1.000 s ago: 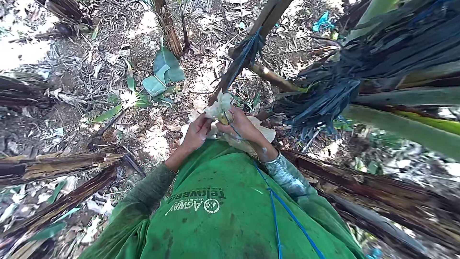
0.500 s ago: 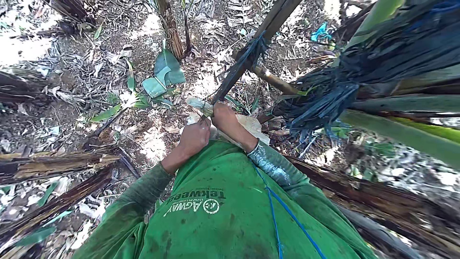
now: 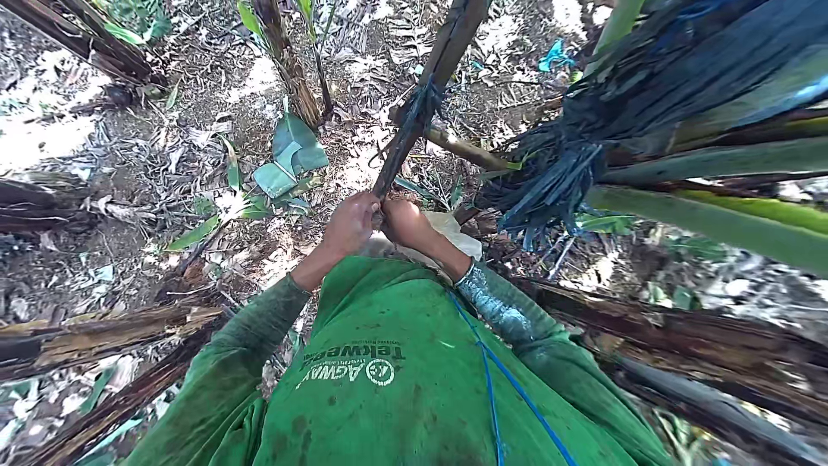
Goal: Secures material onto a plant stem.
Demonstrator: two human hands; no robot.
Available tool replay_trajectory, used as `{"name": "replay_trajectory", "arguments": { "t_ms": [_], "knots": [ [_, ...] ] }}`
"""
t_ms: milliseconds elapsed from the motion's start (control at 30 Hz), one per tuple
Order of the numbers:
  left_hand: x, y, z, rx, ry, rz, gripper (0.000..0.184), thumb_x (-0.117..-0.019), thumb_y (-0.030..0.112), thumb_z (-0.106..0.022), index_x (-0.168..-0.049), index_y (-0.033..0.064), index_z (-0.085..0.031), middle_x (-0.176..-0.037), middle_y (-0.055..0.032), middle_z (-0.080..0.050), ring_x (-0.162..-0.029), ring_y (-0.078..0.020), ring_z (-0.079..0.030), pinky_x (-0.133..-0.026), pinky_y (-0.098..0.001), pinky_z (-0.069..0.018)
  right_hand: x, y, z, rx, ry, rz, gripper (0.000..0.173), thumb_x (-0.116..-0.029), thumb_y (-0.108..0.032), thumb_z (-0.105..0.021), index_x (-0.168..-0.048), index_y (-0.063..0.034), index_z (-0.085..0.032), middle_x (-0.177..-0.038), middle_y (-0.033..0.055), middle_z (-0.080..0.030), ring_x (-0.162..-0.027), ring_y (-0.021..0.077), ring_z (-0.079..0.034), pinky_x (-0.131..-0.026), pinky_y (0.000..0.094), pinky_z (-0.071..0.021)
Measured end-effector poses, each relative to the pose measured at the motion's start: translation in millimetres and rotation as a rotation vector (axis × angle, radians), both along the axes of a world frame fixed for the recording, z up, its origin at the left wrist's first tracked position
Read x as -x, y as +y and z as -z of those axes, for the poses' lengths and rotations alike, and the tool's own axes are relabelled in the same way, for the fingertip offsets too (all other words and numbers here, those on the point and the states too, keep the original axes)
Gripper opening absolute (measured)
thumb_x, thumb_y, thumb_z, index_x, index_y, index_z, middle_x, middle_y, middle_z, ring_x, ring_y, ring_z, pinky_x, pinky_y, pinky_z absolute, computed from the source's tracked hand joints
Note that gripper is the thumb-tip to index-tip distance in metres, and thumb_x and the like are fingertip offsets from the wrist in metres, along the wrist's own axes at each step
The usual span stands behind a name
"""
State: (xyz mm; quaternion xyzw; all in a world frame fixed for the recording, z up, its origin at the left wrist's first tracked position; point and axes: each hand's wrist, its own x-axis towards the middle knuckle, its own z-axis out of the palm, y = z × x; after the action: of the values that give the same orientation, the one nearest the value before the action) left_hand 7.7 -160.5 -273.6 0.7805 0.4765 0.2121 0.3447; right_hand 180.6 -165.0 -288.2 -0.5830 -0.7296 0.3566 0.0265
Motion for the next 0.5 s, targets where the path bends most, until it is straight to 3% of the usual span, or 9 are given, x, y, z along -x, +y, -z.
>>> {"name": "replay_trajectory", "arguments": {
  "t_ms": [67, 167, 200, 267, 333, 400, 433, 467, 500],
  "knots": [
    [-6, -7, 9, 0.134, -0.087, -0.139, 0.022, -0.1064, 0.014, -0.052, -0.106, 0.0013, -0.071, -0.089, -0.0139, -0.072, -0.08, -0.0249, -0.07, -0.077, -0.0484, -0.0576, -13, -14, 7, -0.033, 0.158, 0.018, 0.027, -0.0874, -0.015, -0.073, -0.107, -0.0001, -0.064, -0.087, 0.0182, -0.068, -0.081, 0.036, -0.069, -0.073, 0.0583, -0.0557],
    [-17, -14, 17, 0.366, -0.18, -0.243, 0.022, -0.1076, 0.015, -0.051, -0.108, 0.0037, -0.07, -0.091, -0.0101, -0.07, -0.081, -0.0196, -0.067, -0.078, -0.0442, -0.0555, -32, -32, 7, 0.034, 0.325, 0.026, 0.043, -0.0842, -0.02, -0.072, -0.118, 0.002, -0.057, -0.091, 0.0188, -0.065, -0.083, 0.0344, -0.067, -0.074, 0.0564, -0.0544],
    [-21, -13, 20, 0.432, -0.201, -0.251, 0.022, -0.1083, 0.017, -0.05, -0.108, 0.0052, -0.07, -0.092, -0.0081, -0.07, -0.082, -0.0172, -0.065, -0.078, -0.0416, -0.0545, -37, -36, 7, 0.062, 0.369, 0.049, 0.039, -0.0861, -0.021, -0.066, -0.117, 0.0018, -0.056, -0.089, 0.0178, -0.064, -0.081, 0.0328, -0.066, -0.073, 0.0549, -0.0536],
    [-26, -11, 24, 0.497, -0.23, -0.236, 0.023, -0.1088, 0.018, -0.05, -0.109, 0.0058, -0.069, -0.092, -0.0065, -0.069, -0.081, -0.0144, -0.064, -0.078, -0.0382, -0.0543, -42, -39, 11, 0.062, 0.444, 0.124, 0.035, -0.0981, -0.032, -0.057, -0.11, 0.0004, -0.058, -0.08, 0.0133, -0.06, -0.074, 0.028, -0.062, -0.07, 0.0504, -0.0521],
    [-25, -7, 26, 0.477, -0.23, -0.172, 0.024, -0.1089, 0.018, -0.05, -0.11, 0.0048, -0.069, -0.091, -0.0072, -0.069, -0.079, -0.0143, -0.065, -0.077, -0.0372, -0.055, -40, -36, 15, 0.017, 0.444, 0.201, 0.044, -0.1015, -0.047, -0.057, -0.101, -0.0028, -0.061, -0.07, 0.0087, -0.056, -0.065, 0.024, -0.059, -0.064, 0.0475, -0.0501],
    [-19, -3, 23, 0.356, -0.151, -0.078, 0.023, -0.1082, 0.017, -0.051, -0.111, 0.0045, -0.07, -0.098, -0.0076, -0.071, -0.088, -0.0152, -0.067, -0.084, -0.0386, -0.0558, -43, -30, 18, -0.044, 0.348, 0.189, 0.044, -0.0996, -0.048, -0.061, -0.097, -0.0045, -0.064, -0.069, 0.0092, -0.059, -0.064, 0.026, -0.061, -0.063, 0.0502, -0.0511],
    [-15, -2, 18, 0.23, -0.059, -0.033, 0.022, -0.1067, 0.017, -0.054, -0.109, 0.0055, -0.072, -0.107, -0.0074, -0.071, -0.099, -0.0173, -0.067, -0.09, -0.0414, -0.0543, -46, -27, 19, -0.09, 0.263, 0.155, 0.041, -0.0988, -0.045, -0.062, -0.095, -0.0051, -0.064, -0.07, 0.0102, -0.061, -0.065, 0.0284, -0.063, -0.062, 0.0523, -0.0523],
    [-10, -1, 13, 0.086, 0.052, 0.025, 0.022, -0.1042, 0.017, -0.055, -0.108, 0.0074, -0.075, -0.124, -0.0091, -0.067, -0.117, -0.024, -0.062, -0.101, -0.0482, -0.0494, -49, -25, 19, -0.145, 0.179, 0.12, 0.038, -0.0977, -0.042, -0.063, -0.093, -0.0048, -0.064, -0.07, 0.0116, -0.062, -0.065, 0.0308, -0.065, -0.06, 0.0537, -0.0526],
    [-7, 0, 5, -0.024, 0.16, 0.074, 0.023, -0.1023, 0.019, -0.056, -0.107, 0.0102, -0.076, -0.133, -0.0127, -0.061, -0.126, -0.0332, -0.053, -0.104, -0.0567, -0.0437, -52, -23, 18, -0.168, 0.089, 0.089, 0.035, -0.0974, -0.039, -0.062, -0.093, -0.005, -0.064, -0.072, 0.0129, -0.063, -0.067, 0.0329, -0.066, -0.06, 0.0546, -0.0528]
  ]
}}
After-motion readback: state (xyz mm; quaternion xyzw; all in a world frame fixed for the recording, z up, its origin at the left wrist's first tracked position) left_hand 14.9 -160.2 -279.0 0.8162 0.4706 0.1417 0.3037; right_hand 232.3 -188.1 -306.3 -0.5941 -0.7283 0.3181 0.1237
